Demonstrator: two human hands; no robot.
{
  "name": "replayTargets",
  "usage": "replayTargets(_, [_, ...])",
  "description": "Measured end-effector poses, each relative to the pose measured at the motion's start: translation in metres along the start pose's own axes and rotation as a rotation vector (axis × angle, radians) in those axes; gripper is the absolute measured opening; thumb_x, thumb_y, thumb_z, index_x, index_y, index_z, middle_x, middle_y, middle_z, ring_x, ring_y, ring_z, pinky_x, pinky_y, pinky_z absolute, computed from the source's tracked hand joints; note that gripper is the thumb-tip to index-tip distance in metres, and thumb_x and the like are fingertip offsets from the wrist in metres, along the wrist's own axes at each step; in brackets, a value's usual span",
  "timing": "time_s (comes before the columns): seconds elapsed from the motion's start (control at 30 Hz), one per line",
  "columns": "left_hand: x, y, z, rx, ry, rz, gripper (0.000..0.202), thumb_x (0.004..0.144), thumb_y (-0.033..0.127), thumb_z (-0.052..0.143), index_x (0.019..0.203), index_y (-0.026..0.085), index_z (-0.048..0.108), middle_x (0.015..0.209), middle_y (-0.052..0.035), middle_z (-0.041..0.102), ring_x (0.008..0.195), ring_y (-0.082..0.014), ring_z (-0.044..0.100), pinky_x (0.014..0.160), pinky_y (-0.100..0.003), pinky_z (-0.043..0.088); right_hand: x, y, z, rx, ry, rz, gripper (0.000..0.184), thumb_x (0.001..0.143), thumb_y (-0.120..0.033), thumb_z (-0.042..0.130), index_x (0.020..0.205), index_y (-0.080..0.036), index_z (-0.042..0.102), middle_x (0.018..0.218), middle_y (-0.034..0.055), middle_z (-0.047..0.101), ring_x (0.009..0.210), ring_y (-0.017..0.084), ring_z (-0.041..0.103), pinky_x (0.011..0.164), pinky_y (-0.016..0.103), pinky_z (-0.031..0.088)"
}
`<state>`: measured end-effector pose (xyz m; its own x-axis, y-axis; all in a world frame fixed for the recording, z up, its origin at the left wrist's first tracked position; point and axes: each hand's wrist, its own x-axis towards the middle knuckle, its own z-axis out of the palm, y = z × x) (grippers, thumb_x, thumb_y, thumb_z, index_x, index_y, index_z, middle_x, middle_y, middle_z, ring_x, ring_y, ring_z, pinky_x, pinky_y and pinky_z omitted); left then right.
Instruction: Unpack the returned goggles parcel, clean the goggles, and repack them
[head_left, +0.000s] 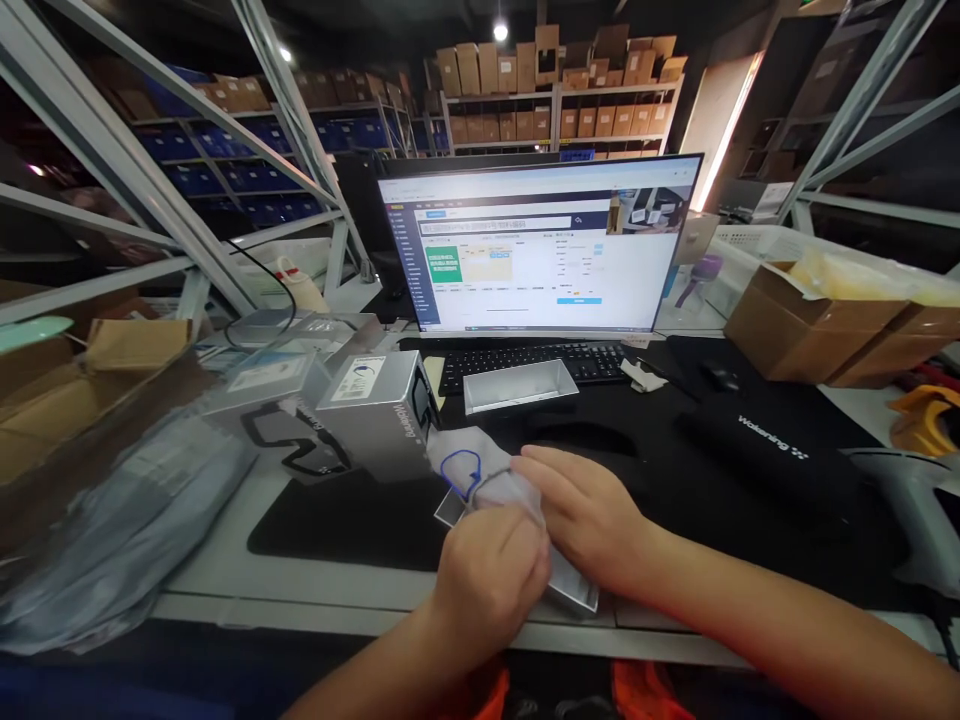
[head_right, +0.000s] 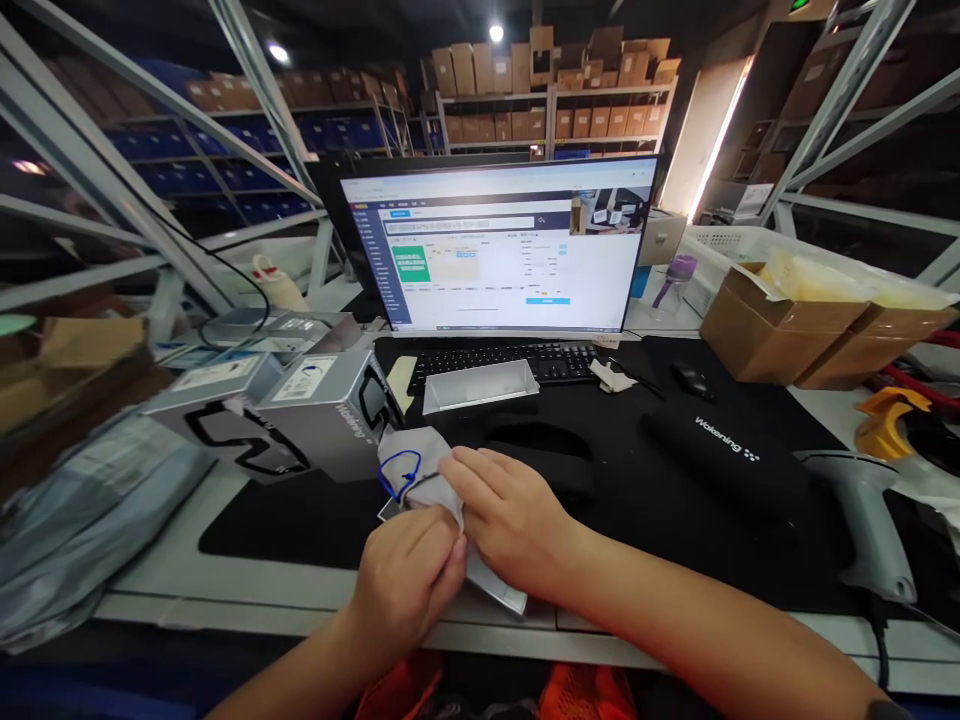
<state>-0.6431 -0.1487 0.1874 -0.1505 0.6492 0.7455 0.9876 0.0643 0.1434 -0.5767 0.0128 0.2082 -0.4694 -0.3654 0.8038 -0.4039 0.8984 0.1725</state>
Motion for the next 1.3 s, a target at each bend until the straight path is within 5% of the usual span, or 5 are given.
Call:
replayTargets(0.17, [-0.016,-0.01,-0.011,-0.102,0.08,-0.051,0.019,0.098,0.018,0.044,0.08,0.02,0.051,0.067,0.0002,0.055,0.061,-0.0154,0.051,0.057,-0.03,0.036,0.003,0.01,0.008,0.023,0.028,0.029,0.028,0.095,-0.007,0.046,0.084,-0.012,0.072,0.117,0.0118,0.071,0.114,0.025,0.063,0.096,0.04,0.057])
replayTargets(0.4, [-0.02,-0.029,-0.01,-0.095,-0.039,-0.749,0.028,0.098,0.047,0.046,0.088,0.022,0.054,0.072,0.002,0.058,0.063,-0.0154,0.057,0.058,-0.027,0.042,-0.025,0.012,0.005,0.139,-0.001,0.393,0.011,0.088,-0.012,0.063,0.09,-0.018,0.072,0.117,0.0129,0.066,0.104,0.027,0.064,0.082,0.046,0.058])
replayTargets(0.63, [0.003,-0.035,-0.001,0.201,-0.041,-0.45,0.028,0.102,0.024,0.036,0.081,0.02,0.055,0.071,-0.0001,0.059,0.064,-0.0161,0.058,0.061,-0.029,0.04,-0.03,0.007,0.002,0.015,0.007,0.188,0.017,0.085,-0.004,0.058,0.09,-0.017,0.067,0.118,0.0147,0.067,0.11,0.028,0.063,0.089,0.048,0.057])
replayTargets(0.9, [0.054,-0.021,-0.011,0.166,-0.208,0.336,0.029,0.099,0.016,0.037,0.078,0.019,0.058,0.07,-0.0012,0.058,0.06,-0.0172,0.052,0.052,-0.034,0.034,-0.022,0.008,-0.002,0.057,0.036,0.093,0.024,0.089,-0.005,0.045,0.092,-0.016,0.066,0.125,0.0157,0.069,0.121,0.026,0.063,0.1,0.046,0.055])
replayTargets(1.3, [0.05,-0.023,-0.007,0.025,-0.387,-0.256,0.054,0.094,0.069,0.041,0.085,0.018,0.058,0.075,-0.0026,0.061,0.066,-0.019,0.055,0.056,-0.03,0.036,-0.009,0.041,-0.013,0.208,0.158,0.744,0.015,0.081,-0.013,0.061,0.077,-0.02,0.074,0.085,0.003,0.072,0.075,0.017,0.067,0.065,0.027,0.054])
